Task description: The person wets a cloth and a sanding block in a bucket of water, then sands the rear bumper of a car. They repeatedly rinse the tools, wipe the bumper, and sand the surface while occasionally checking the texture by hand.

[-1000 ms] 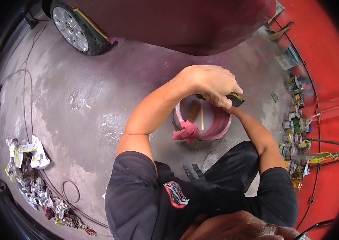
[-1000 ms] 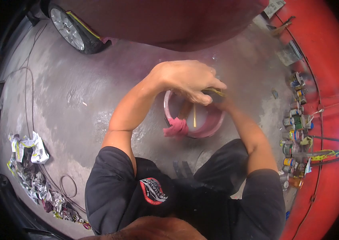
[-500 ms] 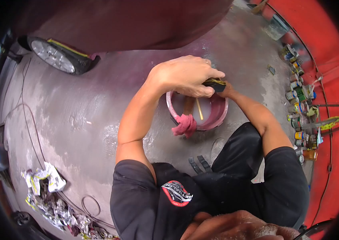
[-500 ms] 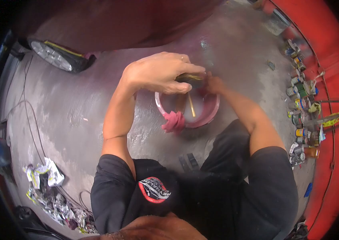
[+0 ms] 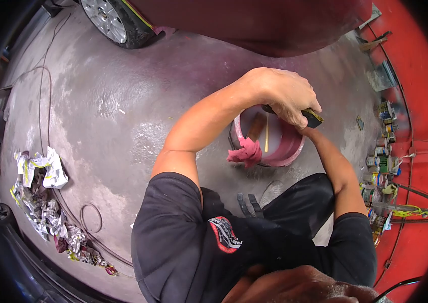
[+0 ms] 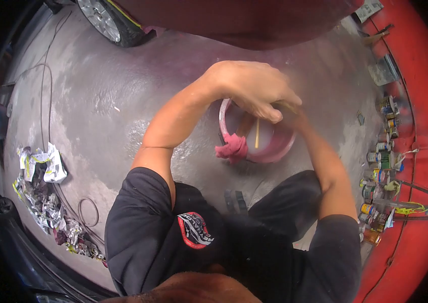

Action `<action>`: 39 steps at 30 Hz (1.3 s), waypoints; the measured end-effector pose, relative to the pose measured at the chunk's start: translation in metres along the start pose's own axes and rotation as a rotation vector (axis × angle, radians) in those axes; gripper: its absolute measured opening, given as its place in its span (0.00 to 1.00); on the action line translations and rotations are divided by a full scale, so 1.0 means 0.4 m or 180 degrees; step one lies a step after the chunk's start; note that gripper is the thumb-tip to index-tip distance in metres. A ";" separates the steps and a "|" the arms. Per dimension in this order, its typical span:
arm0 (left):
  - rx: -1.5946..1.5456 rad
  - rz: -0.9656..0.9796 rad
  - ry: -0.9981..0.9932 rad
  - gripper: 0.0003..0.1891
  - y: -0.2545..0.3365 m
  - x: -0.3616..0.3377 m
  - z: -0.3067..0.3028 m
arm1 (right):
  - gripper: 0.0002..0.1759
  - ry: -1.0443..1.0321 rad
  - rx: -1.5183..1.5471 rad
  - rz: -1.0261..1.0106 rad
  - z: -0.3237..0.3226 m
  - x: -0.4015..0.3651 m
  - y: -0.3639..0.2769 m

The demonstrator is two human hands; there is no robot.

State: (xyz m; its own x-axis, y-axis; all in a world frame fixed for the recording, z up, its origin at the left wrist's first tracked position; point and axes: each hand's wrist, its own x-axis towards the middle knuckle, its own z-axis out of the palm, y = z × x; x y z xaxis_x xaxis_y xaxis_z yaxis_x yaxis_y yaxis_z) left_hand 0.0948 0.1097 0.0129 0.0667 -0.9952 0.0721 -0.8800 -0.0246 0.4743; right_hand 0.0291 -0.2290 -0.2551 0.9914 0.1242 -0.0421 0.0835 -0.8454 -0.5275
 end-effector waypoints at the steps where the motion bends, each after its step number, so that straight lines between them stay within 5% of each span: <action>1: -0.0001 -0.0013 0.0026 0.26 0.002 -0.004 -0.005 | 0.32 -0.0015 -0.0018 -0.0017 -0.005 0.006 -0.012; 6: -0.0138 -0.0227 -0.0183 0.25 0.025 -0.020 -0.037 | 0.30 -0.0172 -0.0298 0.0648 -0.064 0.012 -0.192; 9: 0.0089 -0.0350 -0.0410 0.23 0.034 -0.010 -0.052 | 0.30 0.0299 -0.0900 0.0106 0.009 0.004 0.015; 10: 0.0124 -0.0274 -0.0447 0.23 0.026 -0.005 -0.043 | 0.34 0.0373 -0.0823 0.0283 -0.016 -0.005 -0.063; 12: 0.0196 -0.0015 -0.0128 0.22 0.000 0.005 -0.013 | 0.37 -0.0281 -0.1129 0.0237 0.036 0.022 0.126; 15: 0.0109 -0.0014 -0.0286 0.25 -0.001 0.017 -0.008 | 0.37 -0.0341 -0.1082 0.0359 0.089 0.042 0.232; 20: 0.0114 0.0124 -0.0062 0.28 -0.015 0.024 0.013 | 0.33 -0.0189 -0.0909 0.0497 0.025 0.020 0.061; 23: 0.0066 0.0039 -0.0130 0.28 -0.011 0.027 0.012 | 0.37 -0.0489 -0.0932 0.0898 0.023 0.037 0.071; 29: 0.0036 0.0113 -0.0104 0.30 -0.010 0.033 0.022 | 0.43 -0.0445 -0.0995 0.0438 0.078 0.056 0.203; 39: 0.0093 -0.0070 -0.0299 0.29 -0.011 0.025 0.012 | 0.33 -0.0397 -0.1161 0.0439 0.033 0.037 0.109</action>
State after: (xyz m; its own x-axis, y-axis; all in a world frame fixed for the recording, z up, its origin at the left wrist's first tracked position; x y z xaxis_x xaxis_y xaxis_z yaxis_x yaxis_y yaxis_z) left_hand 0.0971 0.0993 0.0074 0.0431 -0.9988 -0.0213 -0.8923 -0.0480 0.4489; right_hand 0.0463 -0.2574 -0.2899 0.9778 0.0399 -0.2057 0.0033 -0.9845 -0.1752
